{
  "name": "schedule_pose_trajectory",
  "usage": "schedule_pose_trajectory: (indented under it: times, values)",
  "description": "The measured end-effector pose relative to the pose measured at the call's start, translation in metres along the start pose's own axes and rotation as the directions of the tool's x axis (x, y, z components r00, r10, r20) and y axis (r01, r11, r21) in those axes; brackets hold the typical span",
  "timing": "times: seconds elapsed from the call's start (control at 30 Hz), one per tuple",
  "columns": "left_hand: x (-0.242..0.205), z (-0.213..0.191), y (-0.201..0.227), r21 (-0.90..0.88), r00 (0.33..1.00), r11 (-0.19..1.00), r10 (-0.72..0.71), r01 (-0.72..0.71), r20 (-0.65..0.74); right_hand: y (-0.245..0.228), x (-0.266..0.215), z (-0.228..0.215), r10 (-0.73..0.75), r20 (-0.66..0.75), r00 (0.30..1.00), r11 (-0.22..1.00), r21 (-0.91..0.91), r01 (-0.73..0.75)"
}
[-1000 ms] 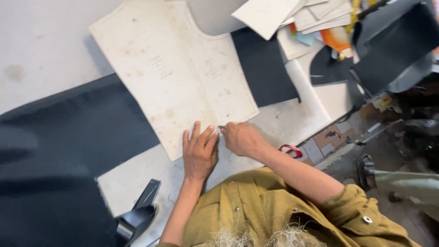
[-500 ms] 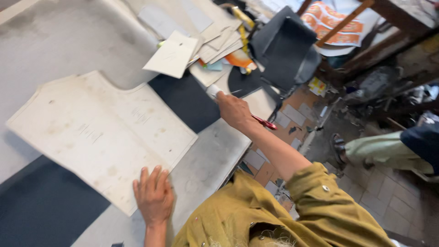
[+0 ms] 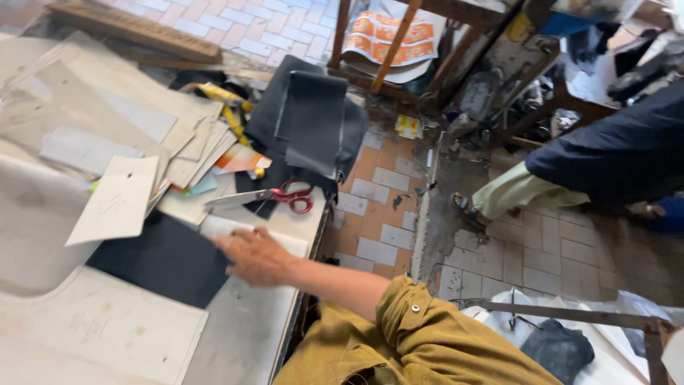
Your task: The person cuts a large piece of black fabric along chalk lines using red-handled scissors. They then retrieve paper patterns, place them on the fabric, and cut the paper patterns to size.
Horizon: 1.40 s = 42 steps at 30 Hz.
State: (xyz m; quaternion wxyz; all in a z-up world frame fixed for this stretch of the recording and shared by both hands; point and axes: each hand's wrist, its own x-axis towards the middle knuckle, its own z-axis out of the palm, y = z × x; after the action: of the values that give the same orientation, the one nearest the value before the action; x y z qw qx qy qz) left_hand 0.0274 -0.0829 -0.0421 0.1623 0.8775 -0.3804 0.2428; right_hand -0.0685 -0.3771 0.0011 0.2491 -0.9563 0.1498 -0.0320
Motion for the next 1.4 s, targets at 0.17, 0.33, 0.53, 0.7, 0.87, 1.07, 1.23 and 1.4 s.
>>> schedule_pose_trajectory:
  times: [0.17,0.33,0.53,0.7,0.87,1.07,1.23,1.4]
  values:
    - [0.045,0.053,0.046,0.038,0.994,0.994,-0.103,0.102,0.02,0.017,-0.075,0.006,-0.242,-0.101,0.965,0.965,-0.13,0.228]
    - [-0.027,-0.05,-0.033,0.03,0.881,0.881,-0.472,0.472,0.023,0.037,-0.08,-0.009,-0.311,-0.011,0.95,0.942,-0.132,0.307]
    - [-0.031,-0.046,-0.061,0.02,0.517,0.519,-0.853,0.854,0.069,0.033,-0.063,-0.014,-0.3,-0.107,0.948,0.954,-0.048,0.296]
    - [-0.012,-0.081,-0.076,-0.124,0.194,0.169,-0.952,0.978,0.236,0.004,-0.024,-0.012,-0.411,-0.148,0.9,0.905,0.05,0.422]
    - [-0.067,-0.108,-0.084,-0.261,0.273,0.205,-0.926,0.944,0.261,-0.039,0.017,-0.005,-0.415,-0.036,0.909,0.91,-0.004,0.415]
    - [-0.09,-0.098,-0.071,-0.269,0.579,0.529,-0.801,0.805,0.153,-0.136,0.049,0.033,-0.099,-0.003,0.995,0.995,-0.013,0.098]
    - [-0.083,-0.092,-0.059,-0.45,0.506,0.35,-0.81,0.822,0.295,-0.184,0.049,0.065,0.328,0.186,0.926,0.725,0.579,-0.373]
    - [-0.084,-0.103,-0.065,-0.589,0.38,0.094,-0.842,0.803,0.384,-0.217,0.028,0.07,-0.155,0.253,0.955,0.501,0.853,-0.145]
